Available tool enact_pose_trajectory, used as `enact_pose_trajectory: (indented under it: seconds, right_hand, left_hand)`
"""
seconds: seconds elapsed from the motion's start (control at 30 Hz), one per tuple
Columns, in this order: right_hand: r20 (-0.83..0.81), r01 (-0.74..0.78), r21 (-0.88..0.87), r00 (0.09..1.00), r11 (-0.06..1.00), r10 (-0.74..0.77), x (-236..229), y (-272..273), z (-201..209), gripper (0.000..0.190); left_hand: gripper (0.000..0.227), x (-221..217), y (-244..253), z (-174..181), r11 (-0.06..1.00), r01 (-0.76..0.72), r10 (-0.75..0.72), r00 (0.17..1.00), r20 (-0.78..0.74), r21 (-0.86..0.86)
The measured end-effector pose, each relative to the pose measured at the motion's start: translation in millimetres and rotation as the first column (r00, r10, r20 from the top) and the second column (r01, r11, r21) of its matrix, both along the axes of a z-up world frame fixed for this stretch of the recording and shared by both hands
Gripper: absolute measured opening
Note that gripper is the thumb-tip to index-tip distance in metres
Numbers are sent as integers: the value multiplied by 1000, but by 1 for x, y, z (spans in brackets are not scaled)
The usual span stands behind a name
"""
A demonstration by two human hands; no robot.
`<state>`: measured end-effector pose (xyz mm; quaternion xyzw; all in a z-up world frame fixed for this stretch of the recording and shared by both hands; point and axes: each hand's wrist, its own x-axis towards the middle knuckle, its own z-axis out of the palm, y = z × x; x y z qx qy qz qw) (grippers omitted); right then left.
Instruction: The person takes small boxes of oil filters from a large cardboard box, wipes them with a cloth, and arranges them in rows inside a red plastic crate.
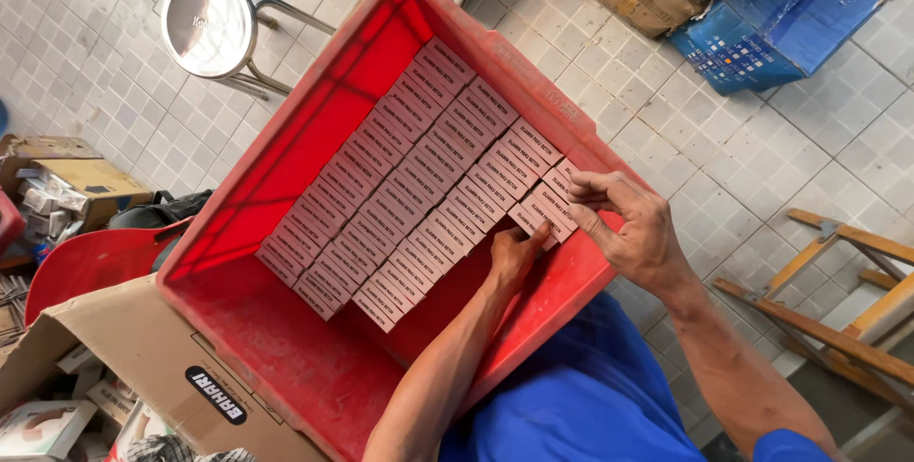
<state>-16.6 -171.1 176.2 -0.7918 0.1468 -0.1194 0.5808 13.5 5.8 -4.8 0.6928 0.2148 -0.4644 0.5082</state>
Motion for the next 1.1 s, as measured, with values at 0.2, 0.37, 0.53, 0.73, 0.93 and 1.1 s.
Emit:
enact_pose_trajectory:
  seconds: [0.2,0.37,0.53,0.73,0.93,1.1]
  right_hand:
    - [2,-45,-8,999,999,45,1,-4,1,30]
    - [-56,-100,27,993,995,102,2,-7,2,29]
    - [-103,-201,-30,975,979,197,18,-17,13,28]
    - [-289,-470,-195,866,861,407,38,-13,-5,39]
    - [-328,-596,-732,733,330,596,98,60,-69,55]
    - [-142,-472,-826,703,308,696,168,106,-102,65]
  left_hand:
    - [60,-3,1,8,931,311,-325,944,48,193]
    - [57,2,-1,19,922,361,-367,930,20,139]
    - [83,10,6,11,922,364,-373,927,50,128]
    - [86,17,4,30,873,463,-475,878,52,153]
    - [49,14,32,63,782,308,-548,753,364,542]
    - [79,69,109,64,586,-283,-661,376,650,759]
